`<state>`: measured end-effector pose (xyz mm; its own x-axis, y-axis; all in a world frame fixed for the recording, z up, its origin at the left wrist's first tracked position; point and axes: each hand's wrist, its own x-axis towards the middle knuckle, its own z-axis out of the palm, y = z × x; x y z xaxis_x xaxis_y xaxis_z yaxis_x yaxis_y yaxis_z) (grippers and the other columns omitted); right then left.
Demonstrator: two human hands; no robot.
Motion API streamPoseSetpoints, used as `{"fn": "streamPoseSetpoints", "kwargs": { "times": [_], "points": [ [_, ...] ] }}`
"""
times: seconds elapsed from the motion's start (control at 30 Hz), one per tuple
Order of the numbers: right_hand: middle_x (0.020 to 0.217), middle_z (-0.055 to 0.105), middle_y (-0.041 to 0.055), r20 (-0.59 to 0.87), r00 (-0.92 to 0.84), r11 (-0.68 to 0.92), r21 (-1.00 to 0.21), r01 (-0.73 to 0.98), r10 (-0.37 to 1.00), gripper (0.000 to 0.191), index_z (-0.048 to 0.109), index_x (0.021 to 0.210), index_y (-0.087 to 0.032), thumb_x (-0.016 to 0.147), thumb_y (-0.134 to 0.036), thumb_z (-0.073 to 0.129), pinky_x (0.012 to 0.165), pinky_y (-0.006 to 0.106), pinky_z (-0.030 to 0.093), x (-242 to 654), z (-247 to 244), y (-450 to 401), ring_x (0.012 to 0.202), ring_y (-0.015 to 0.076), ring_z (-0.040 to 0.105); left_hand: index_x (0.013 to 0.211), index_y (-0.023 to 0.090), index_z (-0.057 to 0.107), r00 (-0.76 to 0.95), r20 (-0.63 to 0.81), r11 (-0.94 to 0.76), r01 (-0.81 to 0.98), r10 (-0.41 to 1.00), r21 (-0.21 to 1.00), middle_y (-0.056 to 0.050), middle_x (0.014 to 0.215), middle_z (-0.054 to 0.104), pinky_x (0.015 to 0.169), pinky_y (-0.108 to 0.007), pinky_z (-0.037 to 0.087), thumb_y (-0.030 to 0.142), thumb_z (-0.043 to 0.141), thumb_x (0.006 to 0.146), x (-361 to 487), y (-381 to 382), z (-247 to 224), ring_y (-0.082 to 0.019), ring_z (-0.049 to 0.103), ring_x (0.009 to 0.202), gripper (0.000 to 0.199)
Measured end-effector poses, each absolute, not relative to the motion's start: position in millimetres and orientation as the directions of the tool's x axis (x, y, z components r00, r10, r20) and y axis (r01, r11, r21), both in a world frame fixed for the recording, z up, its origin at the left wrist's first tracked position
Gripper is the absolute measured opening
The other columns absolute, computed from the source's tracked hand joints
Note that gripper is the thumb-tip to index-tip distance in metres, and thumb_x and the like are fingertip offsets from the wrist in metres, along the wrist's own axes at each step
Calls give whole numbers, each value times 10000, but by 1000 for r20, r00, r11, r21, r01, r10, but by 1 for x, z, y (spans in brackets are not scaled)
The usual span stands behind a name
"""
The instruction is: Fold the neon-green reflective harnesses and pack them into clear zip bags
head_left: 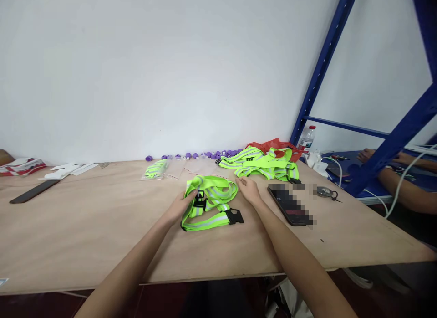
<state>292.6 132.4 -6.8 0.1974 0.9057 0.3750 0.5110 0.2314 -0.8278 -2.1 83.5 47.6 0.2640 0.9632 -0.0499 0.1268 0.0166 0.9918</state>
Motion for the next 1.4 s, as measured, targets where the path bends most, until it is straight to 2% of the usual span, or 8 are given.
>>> {"fn": "streamPoseSetpoints", "kwargs": {
  "times": [0.17,0.33,0.5,0.67,0.8,0.97,1.17,1.4],
  "points": [
    [513,453,1,508,311,260,-769,585,803,497,399,553,-249,892,-604,480,592,288,368,282,13,122,580,182,454,1126,181,672,247,-186,252,-271,951,929,-98,1101,753,853,-358,559,515,693,846,-1,102,41,-272,709,1020,436],
    [612,569,8,599,-38,502,-632,590,800,386,600,699,-224,924,-529,530,572,285,387,249,25,104,529,151,480,1084,154,681,281,-225,319,-353,933,879,-100,1015,770,776,-320,587,480,651,896,8,106,28,-251,739,910,377],
    [1061,694,68,558,-315,632,-575,520,768,375,632,1163,-248,848,-439,701,753,308,501,220,22,93,873,215,651,1106,147,671,330,-233,373,-464,915,804,-94,980,770,761,-320,609,440,634,918,13,102,21,-227,746,847,350],
    [951,673,64,581,-346,670,-558,490,737,152,660,977,-243,911,-379,642,805,344,504,214,17,94,909,232,637,1099,160,657,393,-164,355,-483,905,800,-81,966,767,794,-326,602,422,699,869,10,100,16,-237,741,895,350],
    [843,628,50,635,-266,669,-559,490,725,130,638,881,-237,916,-362,626,729,331,509,214,15,95,807,218,613,1076,148,640,409,-76,279,-464,910,841,-102,968,757,762,-317,587,351,784,772,8,100,15,-243,736,858,393],
    [1031,602,94,724,45,586,-592,554,688,153,638,938,-223,899,-370,630,816,369,539,227,16,100,976,249,608,1131,153,592,382,-86,277,-478,920,833,-132,1010,735,567,-292,534,441,594,819,-3,106,27,-217,706,711,425],
    [1152,572,102,744,270,547,-643,535,611,196,641,972,-217,898,-396,607,836,364,543,250,23,107,1075,251,595,954,171,558,200,-40,132,-475,979,870,-87,842,651,546,-305,502,544,518,788,-20,110,47,-165,598,593,411],
    [830,679,64,622,395,442,-771,458,675,279,598,891,-205,849,-480,624,707,338,530,269,21,115,768,227,658,779,194,494,258,1,115,-436,966,893,24,650,517,339,-206,181,501,616,767,-34,114,56,-36,277,366,330]
  ]
}}
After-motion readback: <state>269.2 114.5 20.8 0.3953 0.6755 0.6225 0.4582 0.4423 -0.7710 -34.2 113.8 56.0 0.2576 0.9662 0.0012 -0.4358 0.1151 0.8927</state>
